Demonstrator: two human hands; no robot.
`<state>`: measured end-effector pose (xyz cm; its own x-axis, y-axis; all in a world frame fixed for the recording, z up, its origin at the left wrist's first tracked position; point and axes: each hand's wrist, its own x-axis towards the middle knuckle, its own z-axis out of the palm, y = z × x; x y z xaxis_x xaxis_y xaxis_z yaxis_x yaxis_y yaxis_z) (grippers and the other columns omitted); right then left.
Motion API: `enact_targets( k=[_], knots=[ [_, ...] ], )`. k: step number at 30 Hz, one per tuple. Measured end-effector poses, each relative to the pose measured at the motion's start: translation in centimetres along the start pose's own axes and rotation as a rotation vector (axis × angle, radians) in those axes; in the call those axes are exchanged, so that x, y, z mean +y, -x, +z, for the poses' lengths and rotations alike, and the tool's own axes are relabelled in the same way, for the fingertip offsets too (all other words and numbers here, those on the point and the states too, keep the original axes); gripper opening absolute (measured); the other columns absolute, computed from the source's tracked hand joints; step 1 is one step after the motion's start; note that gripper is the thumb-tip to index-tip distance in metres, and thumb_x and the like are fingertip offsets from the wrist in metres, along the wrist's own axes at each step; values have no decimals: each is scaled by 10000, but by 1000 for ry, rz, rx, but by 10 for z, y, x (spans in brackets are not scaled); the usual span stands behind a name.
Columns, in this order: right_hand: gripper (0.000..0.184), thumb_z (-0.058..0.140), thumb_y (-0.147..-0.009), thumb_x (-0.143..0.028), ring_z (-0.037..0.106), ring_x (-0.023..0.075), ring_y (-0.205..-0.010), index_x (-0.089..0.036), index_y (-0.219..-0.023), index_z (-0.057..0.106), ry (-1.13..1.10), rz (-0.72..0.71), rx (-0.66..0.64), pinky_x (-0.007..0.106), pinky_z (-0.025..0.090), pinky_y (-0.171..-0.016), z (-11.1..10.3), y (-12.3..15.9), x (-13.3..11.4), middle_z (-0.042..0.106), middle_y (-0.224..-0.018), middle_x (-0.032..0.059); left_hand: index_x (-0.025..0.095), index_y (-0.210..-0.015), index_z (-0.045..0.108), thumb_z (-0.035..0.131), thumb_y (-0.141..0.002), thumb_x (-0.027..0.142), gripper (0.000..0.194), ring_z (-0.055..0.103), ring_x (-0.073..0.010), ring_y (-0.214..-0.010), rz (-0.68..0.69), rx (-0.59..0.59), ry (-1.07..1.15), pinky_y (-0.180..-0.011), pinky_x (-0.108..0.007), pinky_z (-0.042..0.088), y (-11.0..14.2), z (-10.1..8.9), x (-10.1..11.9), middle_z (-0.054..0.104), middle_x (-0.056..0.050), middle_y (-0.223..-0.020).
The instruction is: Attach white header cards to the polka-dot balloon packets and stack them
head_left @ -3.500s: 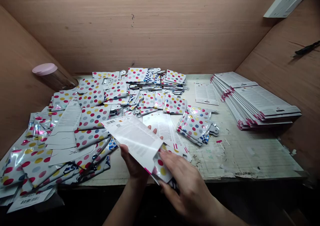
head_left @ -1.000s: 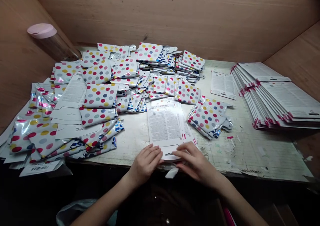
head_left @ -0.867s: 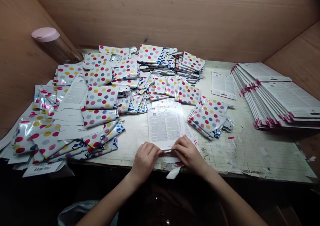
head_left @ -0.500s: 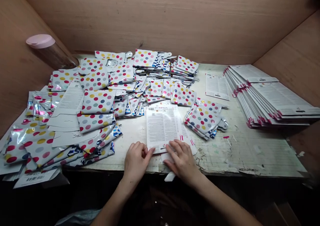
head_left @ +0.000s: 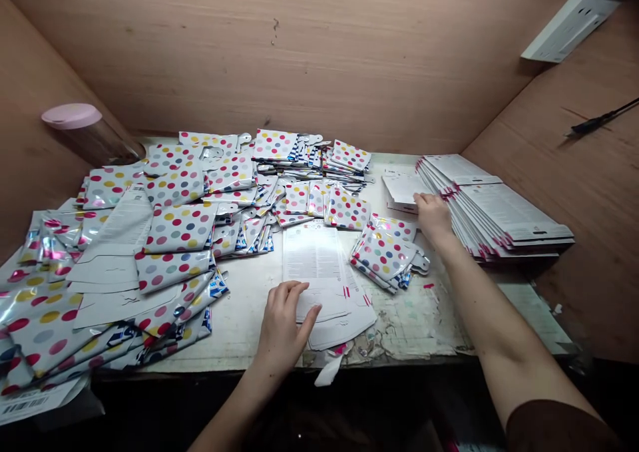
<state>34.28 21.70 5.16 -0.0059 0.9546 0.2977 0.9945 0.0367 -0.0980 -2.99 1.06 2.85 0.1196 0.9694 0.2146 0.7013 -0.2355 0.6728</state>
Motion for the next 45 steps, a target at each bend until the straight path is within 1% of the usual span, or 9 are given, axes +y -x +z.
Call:
enact_targets(
  k=[4, 11, 17, 23, 28, 33, 36, 39, 45],
  knots=[
    [512, 483, -874, -170, 359, 432, -1333, -4, -1357, 451, 5, -17, -56, 652, 284, -1037, 9, 5, -17, 431, -1400, 308, 226, -1159, 553, 563, -906, 319, 270, 521, -262, -1095, -2, 26, 7, -932, -450, 466, 5, -3, -6, 574, -91, -1135],
    [854, 565, -820, -621, 163, 371, -1445, -211, -1502, 254, -188, -407, -196, 549, 278, -1120, 6, 117, -80, 180, -1583, 150, 230, -1185, 551, 522, -926, 333, 280, 533, -243, -1119, -30, 126, 22, -962, -409, 452, -7, -18, -11, 576, -86, -1166],
    [721, 448, -919, -523, 169, 362, -1448, -159, -1506, 242, -206, -336, -148, 583, 281, -1105, 39, 137, -77, 241, -1553, 204, 136, -1248, 516, 766, -610, 574, 814, 562, -330, -948, -284, 164, -246, -811, -459, 469, -22, 7, -22, 608, -132, -1011],
    [656, 430, -937, -502, 277, 322, -1418, -176, -1490, 298, -293, -377, -127, 537, 302, -1120, 34, 140, -72, 342, -1515, 172, 204, -940, 555, 716, -710, 361, 322, 623, -314, -848, -435, 170, -81, -713, -404, 471, -20, -5, -29, 645, -92, -865],
    [524, 418, -945, -367, 451, 292, -1307, -211, -1444, 393, -397, -306, -92, 522, 394, -1068, 31, 138, -78, 524, -1390, 120, 213, -1023, 496, 587, -823, 397, 286, 680, -263, -731, -501, 159, 154, -631, -363, 513, -8, -31, -31, 683, -58, -828],
    [425, 417, -950, -288, 501, 287, -1275, -253, -1364, 511, -558, -220, 61, 537, 372, -1094, -14, 154, -97, 562, -1361, 85, 184, -1197, 511, 759, -697, 365, 586, 699, -223, -904, -651, 91, 930, -770, -332, 561, 7, -42, -27, 706, -83, -1081],
    [367, 533, -911, -307, 505, 306, -1274, -305, -1272, 598, -961, -73, 67, 537, 367, -1103, -62, 199, -127, 582, -1339, 52, 193, -1147, 548, 796, -659, 331, 564, 691, -210, -931, -713, 254, 1114, -832, -335, 548, 11, -38, -17, 716, -64, -1065],
    [287, 589, -887, -394, 628, 306, -1119, -299, -1143, 675, -1539, 353, -300, 500, 501, -976, -89, 242, -169, 696, -1148, 64, 193, -1069, 587, 772, -683, 318, 446, 684, -202, -950, -631, 426, 1129, -878, -343, 534, 11, -29, -1, 731, -41, -1005],
    [318, 736, -761, -429, 702, 286, -941, -193, -972, 708, -2123, 991, -707, 451, 565, -847, -69, 248, -235, 749, -905, 77, 187, -944, 613, 726, -702, 314, 296, 697, -208, -806, -634, 414, 1059, -744, -322, 556, 15, -21, 23, 736, -28, -882]
  ],
)
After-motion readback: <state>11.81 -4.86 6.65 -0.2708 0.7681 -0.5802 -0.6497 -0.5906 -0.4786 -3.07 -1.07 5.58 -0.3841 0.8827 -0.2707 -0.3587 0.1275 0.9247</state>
